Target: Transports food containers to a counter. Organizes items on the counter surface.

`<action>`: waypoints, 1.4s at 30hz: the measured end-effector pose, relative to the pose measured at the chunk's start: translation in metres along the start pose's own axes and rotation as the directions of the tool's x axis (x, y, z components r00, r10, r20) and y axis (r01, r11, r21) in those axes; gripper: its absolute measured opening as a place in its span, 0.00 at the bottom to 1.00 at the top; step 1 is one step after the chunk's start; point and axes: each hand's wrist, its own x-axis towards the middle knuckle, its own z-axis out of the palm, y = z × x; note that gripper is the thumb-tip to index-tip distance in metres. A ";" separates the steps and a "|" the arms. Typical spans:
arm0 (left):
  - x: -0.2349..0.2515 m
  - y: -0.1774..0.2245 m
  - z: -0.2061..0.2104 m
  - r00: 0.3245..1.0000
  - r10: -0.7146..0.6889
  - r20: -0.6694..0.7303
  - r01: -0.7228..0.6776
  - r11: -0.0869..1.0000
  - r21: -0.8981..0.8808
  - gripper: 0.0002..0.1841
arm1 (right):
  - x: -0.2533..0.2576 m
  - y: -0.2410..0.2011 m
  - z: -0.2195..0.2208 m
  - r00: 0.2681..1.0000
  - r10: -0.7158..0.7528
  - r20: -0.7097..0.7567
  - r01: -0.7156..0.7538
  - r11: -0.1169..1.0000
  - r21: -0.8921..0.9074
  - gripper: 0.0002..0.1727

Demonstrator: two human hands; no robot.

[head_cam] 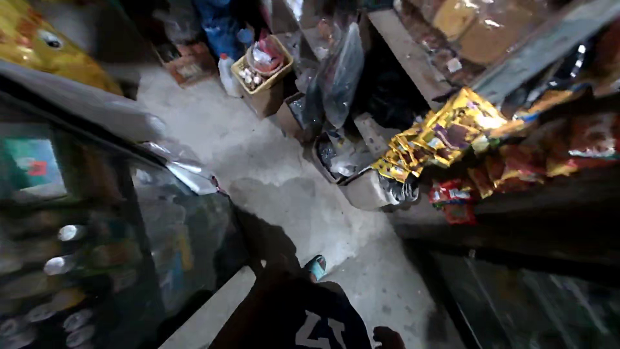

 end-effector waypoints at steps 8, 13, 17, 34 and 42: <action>0.023 0.028 -0.046 0.975 -0.208 -0.081 0.170 0.929 -0.330 0.33 | 0.080 -0.265 -0.074 0.979 -0.186 0.080 0.202 0.888 -0.413 0.22; 0.080 0.011 -0.116 0.953 -0.301 0.017 0.267 0.816 -0.512 0.31 | 0.112 -0.423 -0.020 0.958 -0.245 0.151 0.287 0.781 -0.554 0.22; 0.096 0.014 -0.197 0.951 -0.274 0.145 0.308 0.787 -0.534 0.27 | 0.122 -0.525 0.028 0.914 -0.280 0.293 0.402 0.705 -0.584 0.22; 0.295 -0.076 -0.547 0.704 -0.615 -0.355 0.074 0.560 -0.825 0.22 | 0.226 -1.000 0.148 0.815 -0.514 0.268 0.544 0.838 -0.046 0.21; 0.468 -0.138 -0.724 0.730 -0.613 -0.303 -0.039 0.405 -0.913 0.22 | 0.325 -1.154 0.191 0.934 -0.347 0.082 0.312 0.907 0.281 0.23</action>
